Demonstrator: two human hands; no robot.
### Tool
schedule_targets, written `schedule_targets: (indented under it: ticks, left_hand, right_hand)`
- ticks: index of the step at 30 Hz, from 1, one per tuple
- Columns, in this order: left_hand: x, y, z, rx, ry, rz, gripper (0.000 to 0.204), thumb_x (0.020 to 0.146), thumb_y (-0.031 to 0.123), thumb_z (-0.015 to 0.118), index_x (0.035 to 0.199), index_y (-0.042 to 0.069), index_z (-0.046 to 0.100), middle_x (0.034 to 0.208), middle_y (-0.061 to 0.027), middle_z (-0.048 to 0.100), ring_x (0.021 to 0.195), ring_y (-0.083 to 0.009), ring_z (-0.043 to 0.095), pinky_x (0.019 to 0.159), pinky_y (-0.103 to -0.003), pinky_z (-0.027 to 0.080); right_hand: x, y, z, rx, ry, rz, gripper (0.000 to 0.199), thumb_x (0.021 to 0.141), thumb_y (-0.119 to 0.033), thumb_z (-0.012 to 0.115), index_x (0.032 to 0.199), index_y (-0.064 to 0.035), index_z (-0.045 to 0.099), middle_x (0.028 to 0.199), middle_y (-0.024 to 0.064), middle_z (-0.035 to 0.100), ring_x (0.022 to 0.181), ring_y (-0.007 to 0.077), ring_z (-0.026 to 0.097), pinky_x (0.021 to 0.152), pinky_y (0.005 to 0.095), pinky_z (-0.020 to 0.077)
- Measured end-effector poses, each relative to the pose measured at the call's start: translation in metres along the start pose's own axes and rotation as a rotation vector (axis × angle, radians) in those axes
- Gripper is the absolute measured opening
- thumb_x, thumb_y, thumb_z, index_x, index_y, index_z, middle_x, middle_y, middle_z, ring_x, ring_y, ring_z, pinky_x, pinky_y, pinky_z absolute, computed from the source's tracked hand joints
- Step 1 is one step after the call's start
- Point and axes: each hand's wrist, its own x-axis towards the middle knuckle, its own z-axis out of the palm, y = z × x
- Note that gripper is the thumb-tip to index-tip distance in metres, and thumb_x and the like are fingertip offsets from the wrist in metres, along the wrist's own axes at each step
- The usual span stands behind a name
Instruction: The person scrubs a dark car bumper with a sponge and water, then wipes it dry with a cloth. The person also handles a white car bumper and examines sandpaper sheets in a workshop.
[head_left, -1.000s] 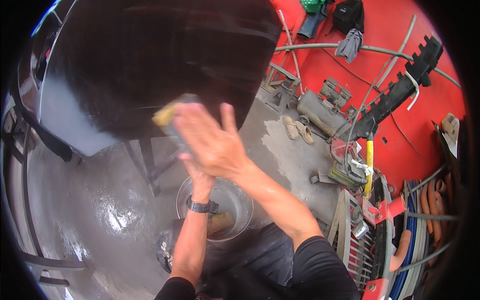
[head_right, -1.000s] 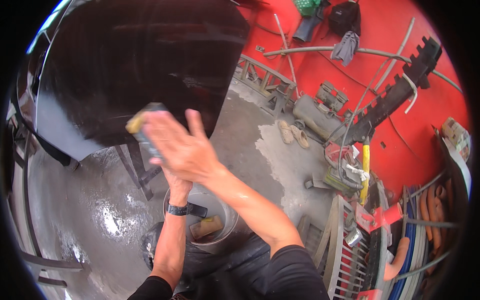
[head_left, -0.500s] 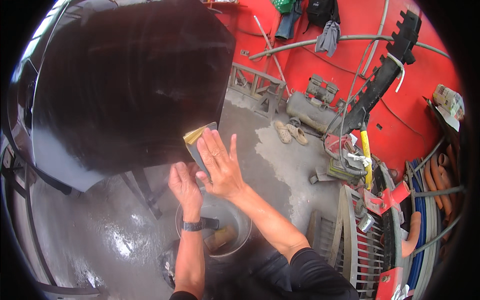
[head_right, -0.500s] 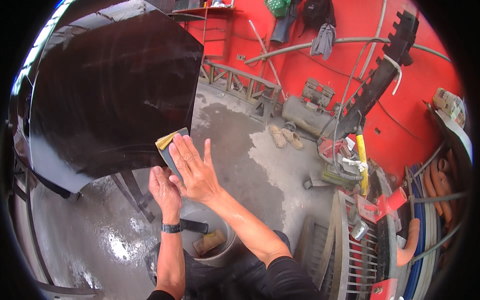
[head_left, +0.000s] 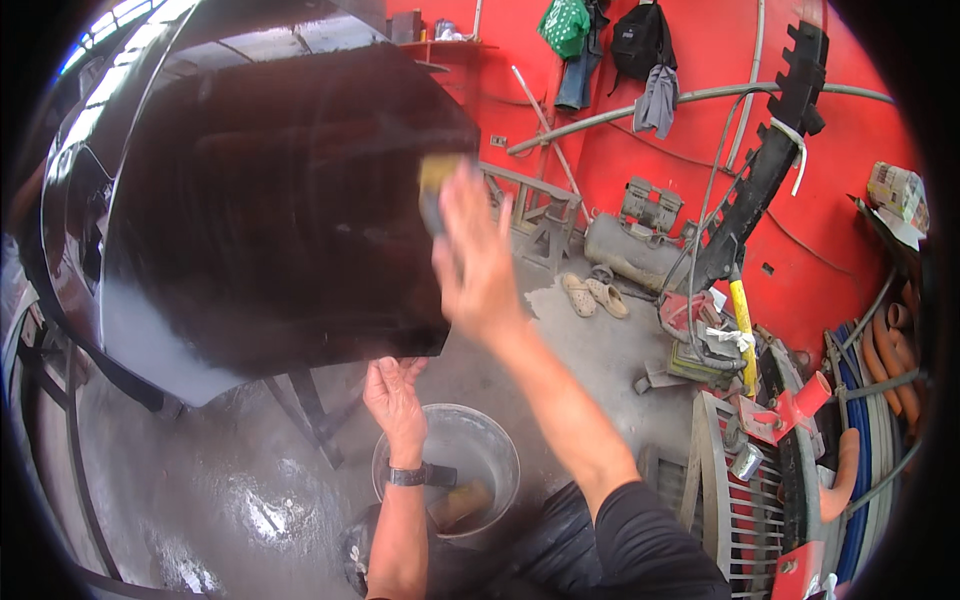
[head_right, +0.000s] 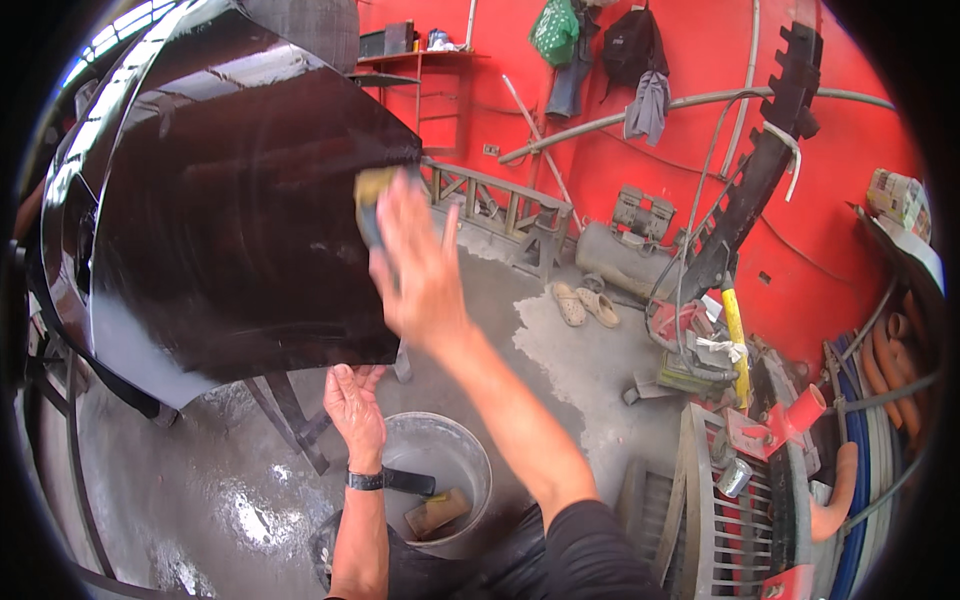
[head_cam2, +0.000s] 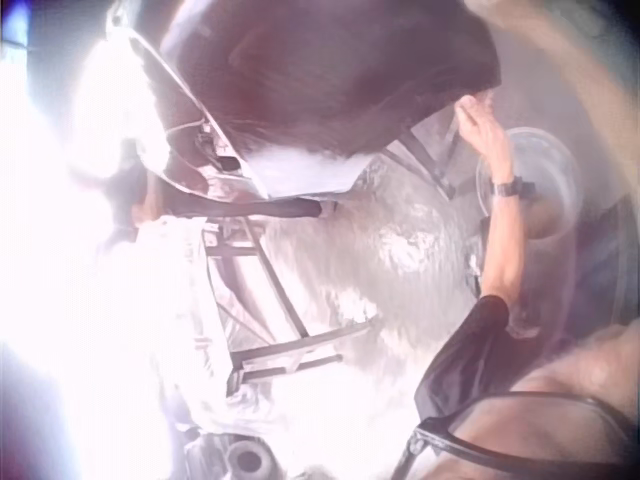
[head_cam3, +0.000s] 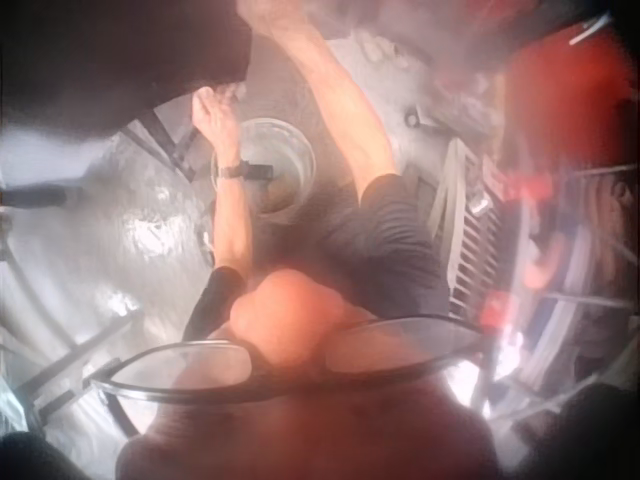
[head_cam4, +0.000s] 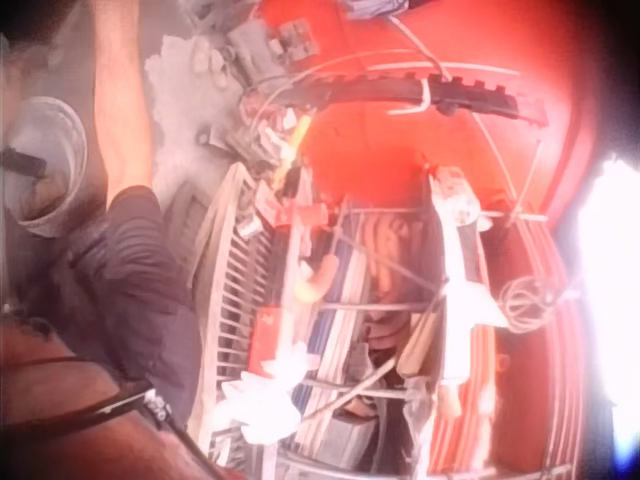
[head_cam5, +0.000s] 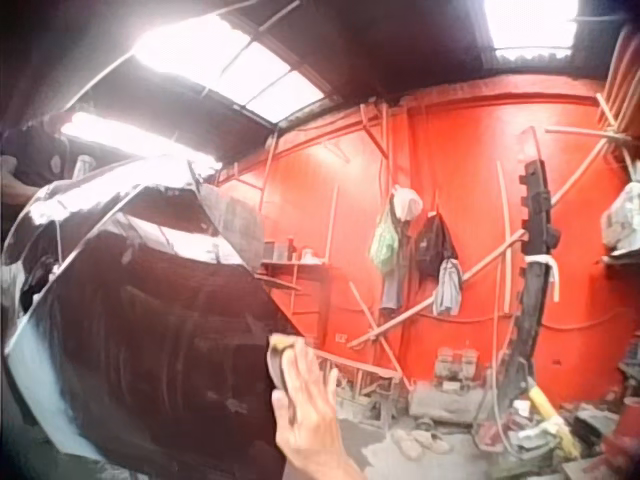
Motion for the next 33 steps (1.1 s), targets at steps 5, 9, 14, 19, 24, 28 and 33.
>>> schedule_targets:
  ticks: [5, 9, 14, 19, 24, 28, 33]
  left_hand:
    - [-0.001, 0.010, 0.004, 0.004, 0.053, -0.058, 0.026, 0.107, 0.024, 0.050, 0.098, 0.001, 0.053, 0.092, -0.0049, 0.058, 0.089, -0.0166, 0.065, 0.086, -0.036, 0.058]
    - [0.001, -0.006, -0.023, -0.005, -0.114, -0.029, 0.026, 0.107, 0.024, 0.050, 0.107, 0.000, 0.058, 0.105, -0.0093, 0.065, 0.096, -0.0189, 0.067, 0.088, -0.037, 0.057]
    - [0.004, 0.004, -0.026, -0.249, -0.173, -0.113, 0.059, 0.107, 0.050, 0.035, 0.119, -0.003, 0.057, 0.121, -0.0169, 0.064, 0.112, -0.0270, 0.063, 0.103, -0.042, 0.048]
    - [0.009, 0.003, -0.045, -0.897, -0.372, -0.171, 0.084, 0.100, 0.070, 0.022, 0.141, 0.001, 0.046, 0.142, -0.0139, 0.052, 0.132, -0.0242, 0.049, 0.114, -0.039, 0.036]
    - [0.002, 0.031, -0.031, -0.371, -0.074, -0.305, 0.101, 0.091, 0.083, 0.022, 0.147, 0.002, 0.045, 0.148, -0.0126, 0.050, 0.138, -0.0235, 0.046, 0.117, -0.039, 0.032]
    - [0.012, 0.002, -0.033, -0.496, -0.388, -0.282, 0.112, 0.084, 0.091, 0.010, 0.123, 0.000, 0.063, 0.126, -0.0100, 0.065, 0.115, -0.0190, 0.059, 0.099, -0.033, 0.047]
    - [0.003, 0.001, -0.030, 0.097, 0.218, 0.090, 0.089, 0.098, 0.074, 0.021, 0.153, 0.006, 0.033, 0.153, -0.0079, 0.042, 0.140, -0.0215, 0.042, 0.119, -0.039, 0.030]
  right_hand:
    - [0.006, 0.002, 0.010, 0.030, 0.050, 0.023, 0.062, 0.096, -0.018, 0.060, 0.152, -0.0052, 0.039, 0.160, 0.0182, 0.033, 0.149, 0.0377, 0.029, 0.118, 0.0634, 0.0131]
    - [-0.111, -0.025, 0.007, -0.037, -0.178, -0.069, 0.064, 0.091, -0.024, 0.065, 0.149, -0.0059, 0.045, 0.159, 0.0147, 0.036, 0.149, 0.0319, 0.031, 0.120, 0.0613, 0.0100]
    - [-0.167, -0.021, 0.015, -0.224, -0.231, -0.195, 0.063, 0.089, -0.028, 0.066, 0.146, -0.0088, 0.050, 0.156, 0.0091, 0.042, 0.147, 0.0290, 0.035, 0.120, 0.0624, 0.0077]
    - [-0.113, -0.051, 0.026, -0.253, -0.282, -0.353, 0.053, 0.089, -0.026, 0.061, 0.141, -0.0135, 0.057, 0.153, 0.0026, 0.048, 0.146, 0.0202, 0.038, 0.121, 0.0626, 0.0046]
    - [-0.095, -0.052, 0.023, -0.288, -0.307, -0.492, 0.048, 0.090, -0.028, 0.059, 0.136, -0.0156, 0.062, 0.152, 0.0010, 0.049, 0.144, 0.0162, 0.040, 0.120, 0.0640, -0.0017]
    - [-0.143, -0.020, 0.001, -0.393, -0.324, -0.365, 0.055, 0.088, -0.030, 0.063, 0.141, -0.0155, 0.058, 0.156, -0.0012, 0.044, 0.146, 0.0148, 0.038, 0.117, 0.0599, 0.0176]
    - [-0.090, -0.089, 0.049, -0.176, -0.280, -0.452, 0.056, 0.089, -0.029, 0.060, 0.142, -0.0106, 0.056, 0.155, 0.0009, 0.046, 0.146, 0.0180, 0.037, 0.119, 0.0634, 0.0081]
